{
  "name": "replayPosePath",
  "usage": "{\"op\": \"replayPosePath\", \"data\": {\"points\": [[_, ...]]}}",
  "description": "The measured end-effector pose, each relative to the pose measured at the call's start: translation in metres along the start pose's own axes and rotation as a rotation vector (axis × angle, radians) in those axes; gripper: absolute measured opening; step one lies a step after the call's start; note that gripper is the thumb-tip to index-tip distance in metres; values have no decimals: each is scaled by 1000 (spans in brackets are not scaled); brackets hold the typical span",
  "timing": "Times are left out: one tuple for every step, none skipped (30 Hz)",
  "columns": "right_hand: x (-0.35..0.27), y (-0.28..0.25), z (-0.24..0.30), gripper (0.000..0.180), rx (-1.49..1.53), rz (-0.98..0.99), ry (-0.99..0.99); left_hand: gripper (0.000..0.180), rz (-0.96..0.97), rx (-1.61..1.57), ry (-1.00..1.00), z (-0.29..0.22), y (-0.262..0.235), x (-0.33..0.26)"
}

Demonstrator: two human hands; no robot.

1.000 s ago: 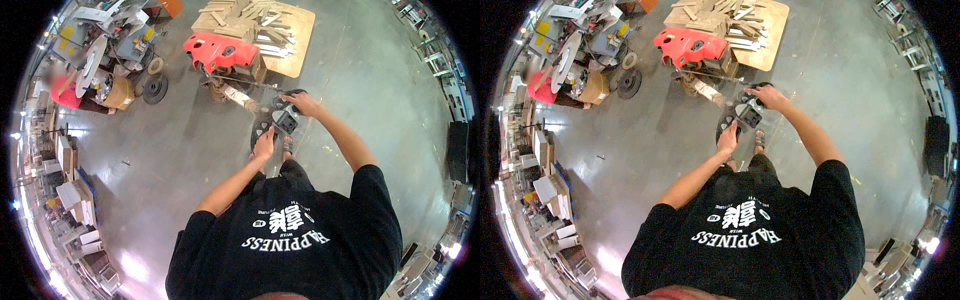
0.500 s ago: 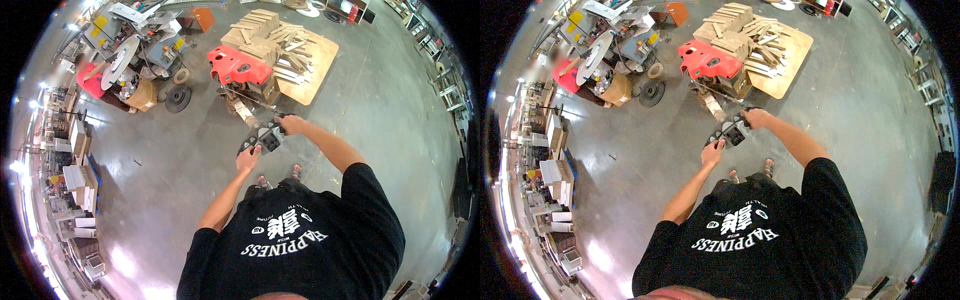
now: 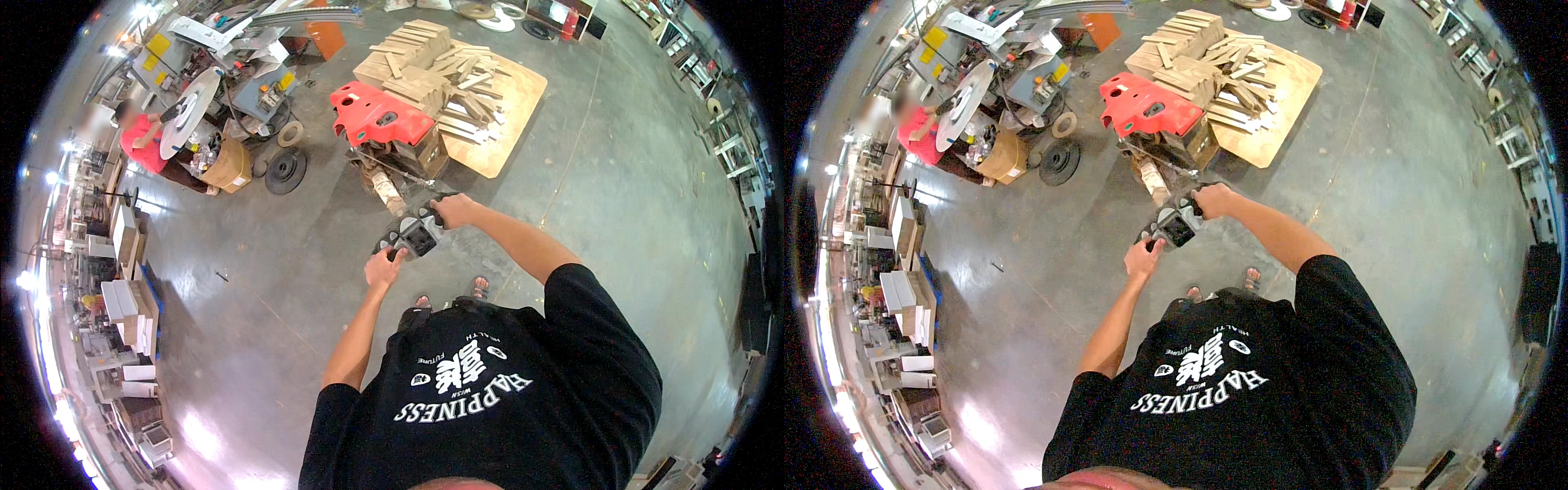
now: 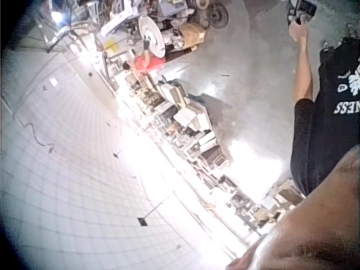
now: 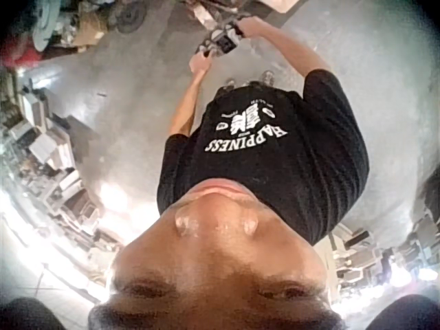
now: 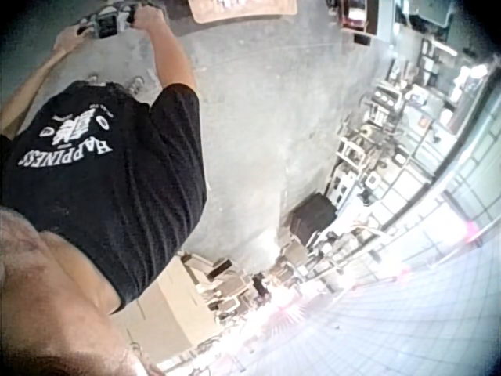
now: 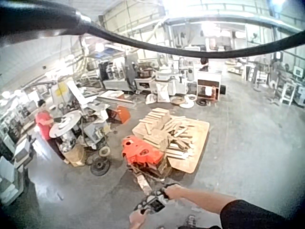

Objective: The person operates a red electric pallet jack to move a stack of wooden planks across a factory floor. They maneuver the jack forward and backward, then stop and walk to a nearby machine to pick up a roll of tape before returning to the jack.

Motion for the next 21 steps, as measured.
{"op": "replayPosePath", "data": {"points": [[0, -3, 1, 60, -3, -5, -1, 96, 33, -1, -5, 0, -3, 1], [-1, -6, 2, 59, -6, -9, -3, 98, 65, -2, -11, 0, -5, 2], [-1, -9, 1, 59, -13, -14, -4, 100, 96, -7, -17, -2, -6, 3], [0, -11, 1, 60, -17, -13, -2, 100, 66, -5, -6, -5, -7, 4], [1, -12, 0, 60, -22, -11, -1, 101, 35, -4, 4, -7, -9, 4], [3, -13, -2, 60, -27, -10, 1, 102, 5, -2, 15, -10, -10, 4], [4, -14, -4, 63, -24, -6, -1, 102, -10, -8, 22, -11, -11, 5], [6, -15, -6, 67, -20, -3, -4, 101, -24, -15, 30, -13, -12, 6], [7, -15, -6, 70, -16, 2, -7, 101, -39, -20, 37, -14, -15, 6], [8, -14, -6, 72, -13, 18, 7, 100, -15, -24, 33, -15, -16, 6], [8, -13, -7, 73, -11, 34, 22, 99, 10, -28, 29, -16, -17, 6], [10, -14, -2, 74, -10, 48, 28, 97, 28, -28, 19, -11, -19, 6], [10, -15, 2, 75, 7, 48, 31, 93, 28, -9, 18, -6, -19, 5], [7, -15, 5, 75, 23, 49, 33, 89, 28, 9, 16, -3, -19, 5], [5, -14, 3, 75, 28, 52, 33, 85, 24, 19, 11, -2, -17, 5], [3, -12, 3, 76, 23, 44, 26, 84, 25, 25, 6, -1, -16, 4], [1, -10, 4, 77, 18, 36, 17, 82, 26, 32, -1, 1, -14, 1], [2, -10, 10, 77, 16, 29, 3, 81, 28, 41, -14, 4, -14, -5], [8, -10, 13, 76, -6, 96, 46, 80, -8, 25, 2, 6, -15, -6], [10, -14, 14, 74, 13, 78, 35, 79, -44, 9, 17, 8, -16, -3], [12, -18, 19, 73, 33, 63, 8, 78, -86, 1, 18, 15, -20, -5]]}}
Point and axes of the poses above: each hand's wrist, its own x-axis towards the middle knuckle, its own y-axis out of the palm, z = x × y, the point moved 3 cm from there along x, towards the middle knuckle, and after that the axes turned 10 degrees about y, right-handed, at the moved point
